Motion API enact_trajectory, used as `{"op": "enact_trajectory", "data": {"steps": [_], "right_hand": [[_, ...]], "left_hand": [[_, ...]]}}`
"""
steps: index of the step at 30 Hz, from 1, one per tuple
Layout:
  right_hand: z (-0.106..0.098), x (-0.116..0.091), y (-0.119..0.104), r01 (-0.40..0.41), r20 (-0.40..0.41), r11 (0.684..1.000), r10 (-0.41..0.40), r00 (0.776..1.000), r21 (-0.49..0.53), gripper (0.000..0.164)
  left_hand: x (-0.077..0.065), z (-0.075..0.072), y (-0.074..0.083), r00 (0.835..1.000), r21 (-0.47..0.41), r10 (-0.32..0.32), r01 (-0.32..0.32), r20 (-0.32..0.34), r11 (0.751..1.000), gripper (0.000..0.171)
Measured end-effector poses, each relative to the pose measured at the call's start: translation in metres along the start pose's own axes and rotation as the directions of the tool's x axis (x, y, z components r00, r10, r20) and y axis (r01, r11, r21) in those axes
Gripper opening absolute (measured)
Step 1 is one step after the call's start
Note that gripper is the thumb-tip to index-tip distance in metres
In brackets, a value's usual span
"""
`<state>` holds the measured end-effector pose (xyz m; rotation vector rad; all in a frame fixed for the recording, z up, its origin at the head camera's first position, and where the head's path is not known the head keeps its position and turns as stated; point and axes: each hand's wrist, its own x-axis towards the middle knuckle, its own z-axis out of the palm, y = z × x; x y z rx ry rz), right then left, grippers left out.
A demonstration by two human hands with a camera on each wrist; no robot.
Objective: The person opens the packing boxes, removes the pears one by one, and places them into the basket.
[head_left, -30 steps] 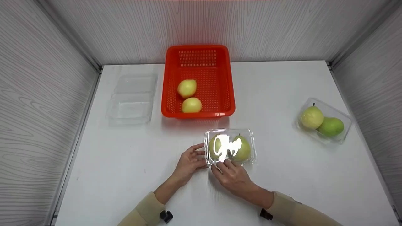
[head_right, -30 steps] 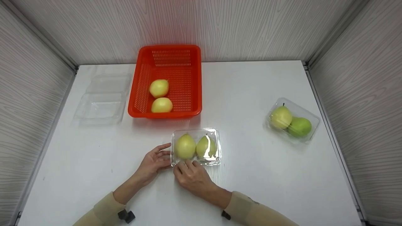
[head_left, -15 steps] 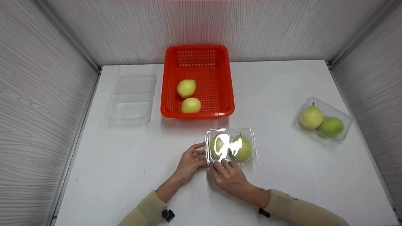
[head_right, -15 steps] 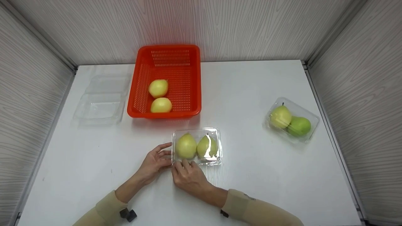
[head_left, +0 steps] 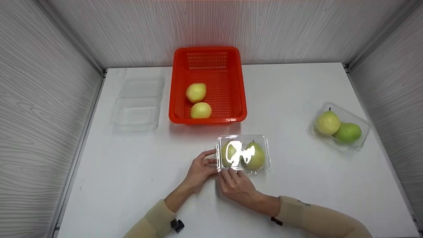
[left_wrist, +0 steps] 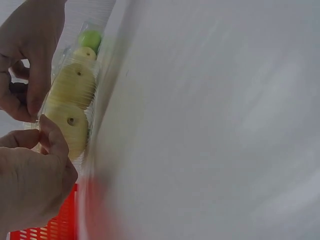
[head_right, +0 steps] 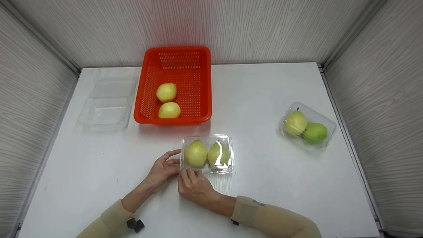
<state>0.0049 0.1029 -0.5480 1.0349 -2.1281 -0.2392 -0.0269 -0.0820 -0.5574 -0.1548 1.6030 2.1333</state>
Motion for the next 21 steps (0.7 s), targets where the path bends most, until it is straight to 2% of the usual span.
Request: {"op": "enact_trajectory", "data": {"steps": [7,13,21], "right_hand": [[0.003,-0.001,0.003,0.062,-0.013,0.998,-0.061,0.998,0.003,0.045],[0.008,-0.003,0.008,0.08,-0.083,0.997,-0.079,0.993,0.017,0.038],[0.011,-0.003,0.012,0.093,-0.119,0.996,-0.092,0.989,0.005,0.034]], "left_hand": [[0.0,-0.002,0.001,1.0,0.005,-0.013,0.013,0.013,1.0,0.07],[0.002,-0.003,-0.001,1.0,-0.014,-0.016,0.017,0.02,1.0,0.072],[0.002,-0.002,-0.001,1.0,-0.014,-0.02,0.02,0.021,1.0,0.071]]}}
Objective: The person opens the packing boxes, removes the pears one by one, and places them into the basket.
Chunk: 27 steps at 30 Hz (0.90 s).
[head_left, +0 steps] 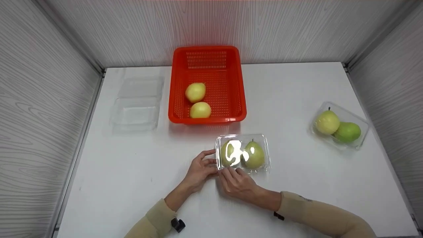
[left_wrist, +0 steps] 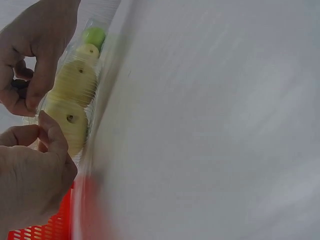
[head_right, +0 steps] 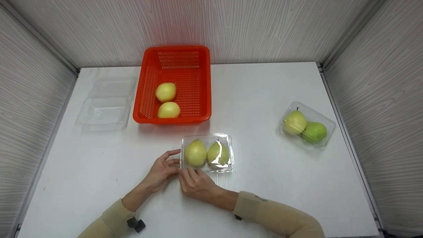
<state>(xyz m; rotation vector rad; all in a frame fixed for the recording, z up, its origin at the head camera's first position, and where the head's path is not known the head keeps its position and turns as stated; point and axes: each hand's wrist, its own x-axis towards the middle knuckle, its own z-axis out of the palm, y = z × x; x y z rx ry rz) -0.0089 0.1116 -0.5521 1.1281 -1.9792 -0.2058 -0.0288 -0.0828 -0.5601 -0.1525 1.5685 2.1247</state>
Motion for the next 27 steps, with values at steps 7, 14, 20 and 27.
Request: {"op": "enact_trajectory", "data": {"steps": [7,14,20,27], "right_hand": [[0.004,-0.002,0.002,0.008,-0.032,1.0,-0.008,0.999,0.006,0.034],[0.004,0.003,0.008,-0.007,-0.078,1.0,0.008,0.997,0.013,0.032],[0.002,0.007,0.013,-0.035,-0.064,0.999,0.038,0.997,0.036,0.032],[-0.001,0.003,0.013,-0.015,-0.056,0.999,0.017,0.998,0.032,0.027]], "left_hand": [[0.001,0.0,0.0,1.0,-0.006,0.01,-0.01,0.002,1.0,0.071],[0.0,-0.001,0.0,1.0,-0.022,0.008,-0.008,0.002,1.0,0.071],[0.0,-0.003,0.004,1.0,-0.018,0.003,-0.003,-0.014,1.0,0.071],[0.0,-0.004,0.004,1.0,-0.028,0.017,-0.017,-0.006,0.999,0.071]]}}
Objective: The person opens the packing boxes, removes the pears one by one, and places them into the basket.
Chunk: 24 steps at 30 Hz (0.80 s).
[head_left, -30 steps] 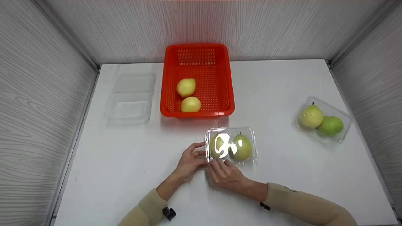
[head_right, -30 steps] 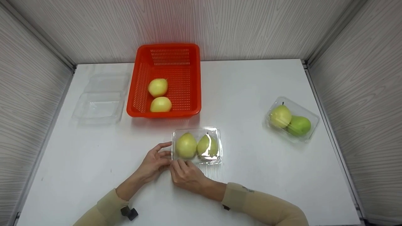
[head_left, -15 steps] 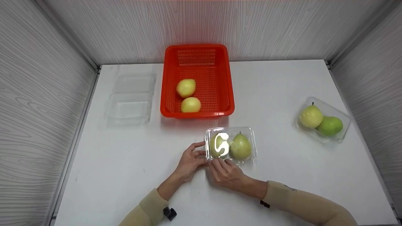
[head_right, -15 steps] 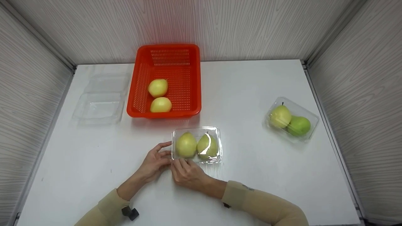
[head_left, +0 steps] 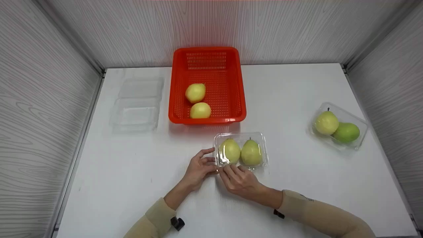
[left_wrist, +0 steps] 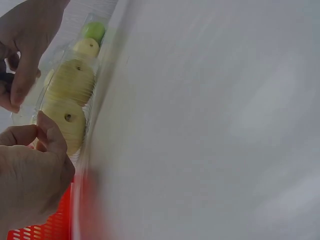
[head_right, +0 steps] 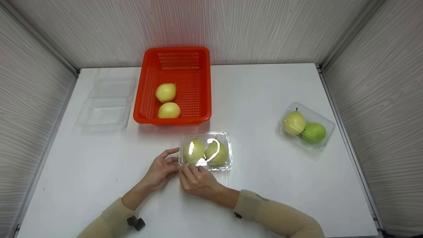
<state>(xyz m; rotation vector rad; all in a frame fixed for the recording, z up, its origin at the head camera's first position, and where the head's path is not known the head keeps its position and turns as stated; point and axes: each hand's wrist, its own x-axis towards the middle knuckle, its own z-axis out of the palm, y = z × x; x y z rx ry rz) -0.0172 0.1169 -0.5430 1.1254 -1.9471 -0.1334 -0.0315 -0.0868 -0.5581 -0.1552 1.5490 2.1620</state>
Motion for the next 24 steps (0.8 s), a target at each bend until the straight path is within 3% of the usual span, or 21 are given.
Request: {"op": "enact_trajectory", "data": {"steps": [24], "right_hand": [[-0.014,-0.035,0.029,-0.06,0.023,0.992,0.057,0.998,0.108,0.024]], "left_hand": [[0.002,-0.006,0.002,1.0,0.006,-0.012,0.012,-0.02,1.0,0.072]]}}
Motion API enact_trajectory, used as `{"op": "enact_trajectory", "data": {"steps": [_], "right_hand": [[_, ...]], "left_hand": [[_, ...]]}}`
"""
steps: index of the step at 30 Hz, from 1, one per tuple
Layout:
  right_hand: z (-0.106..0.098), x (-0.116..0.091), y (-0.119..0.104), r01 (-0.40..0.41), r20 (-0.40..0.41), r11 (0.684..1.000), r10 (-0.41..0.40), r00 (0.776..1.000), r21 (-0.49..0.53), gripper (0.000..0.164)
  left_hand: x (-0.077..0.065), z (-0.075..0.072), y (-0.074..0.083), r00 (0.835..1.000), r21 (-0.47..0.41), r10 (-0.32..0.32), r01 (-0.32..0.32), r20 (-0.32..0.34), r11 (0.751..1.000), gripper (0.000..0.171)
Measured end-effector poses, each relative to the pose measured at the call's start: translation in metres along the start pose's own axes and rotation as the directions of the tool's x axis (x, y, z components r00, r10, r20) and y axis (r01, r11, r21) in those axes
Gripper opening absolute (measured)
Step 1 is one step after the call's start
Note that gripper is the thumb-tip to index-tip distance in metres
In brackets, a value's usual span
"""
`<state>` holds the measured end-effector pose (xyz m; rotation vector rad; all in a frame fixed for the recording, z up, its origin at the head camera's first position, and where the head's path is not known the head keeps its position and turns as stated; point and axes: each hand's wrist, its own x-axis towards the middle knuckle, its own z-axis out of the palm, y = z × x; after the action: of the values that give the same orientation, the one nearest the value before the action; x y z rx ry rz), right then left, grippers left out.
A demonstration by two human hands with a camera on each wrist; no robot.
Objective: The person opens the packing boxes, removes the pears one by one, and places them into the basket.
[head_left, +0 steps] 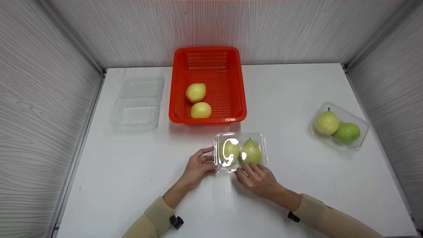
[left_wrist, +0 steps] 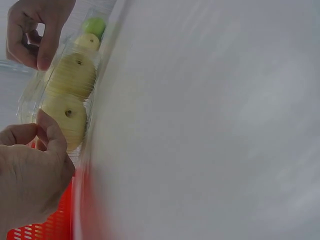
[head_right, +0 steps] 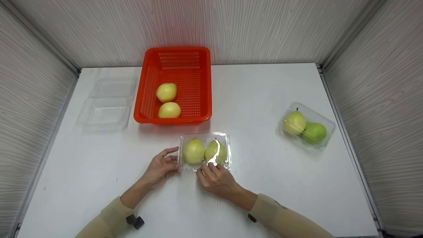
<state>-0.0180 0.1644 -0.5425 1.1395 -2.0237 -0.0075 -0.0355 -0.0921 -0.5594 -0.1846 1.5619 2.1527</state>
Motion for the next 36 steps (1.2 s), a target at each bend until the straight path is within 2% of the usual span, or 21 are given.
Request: {"op": "enact_trajectory", "data": {"steps": [9,25,36], "right_hand": [[-0.007,-0.011,0.009,-0.078,0.014,0.997,0.077,0.997,0.023,0.021],[-0.015,-0.03,0.027,-0.104,0.05,0.993,0.102,0.994,0.05,0.03],[-0.018,-0.042,0.039,-0.103,0.026,0.993,0.102,0.994,0.06,0.032]], "left_hand": [[0.0,-0.001,0.001,0.999,0.026,0.01,-0.011,0.033,1.0,0.072],[0.001,-0.002,0.002,1.0,0.032,0.013,-0.014,0.028,0.999,0.071],[0.001,-0.002,0.002,1.0,0.034,0.006,-0.006,0.003,0.999,0.069]]}}
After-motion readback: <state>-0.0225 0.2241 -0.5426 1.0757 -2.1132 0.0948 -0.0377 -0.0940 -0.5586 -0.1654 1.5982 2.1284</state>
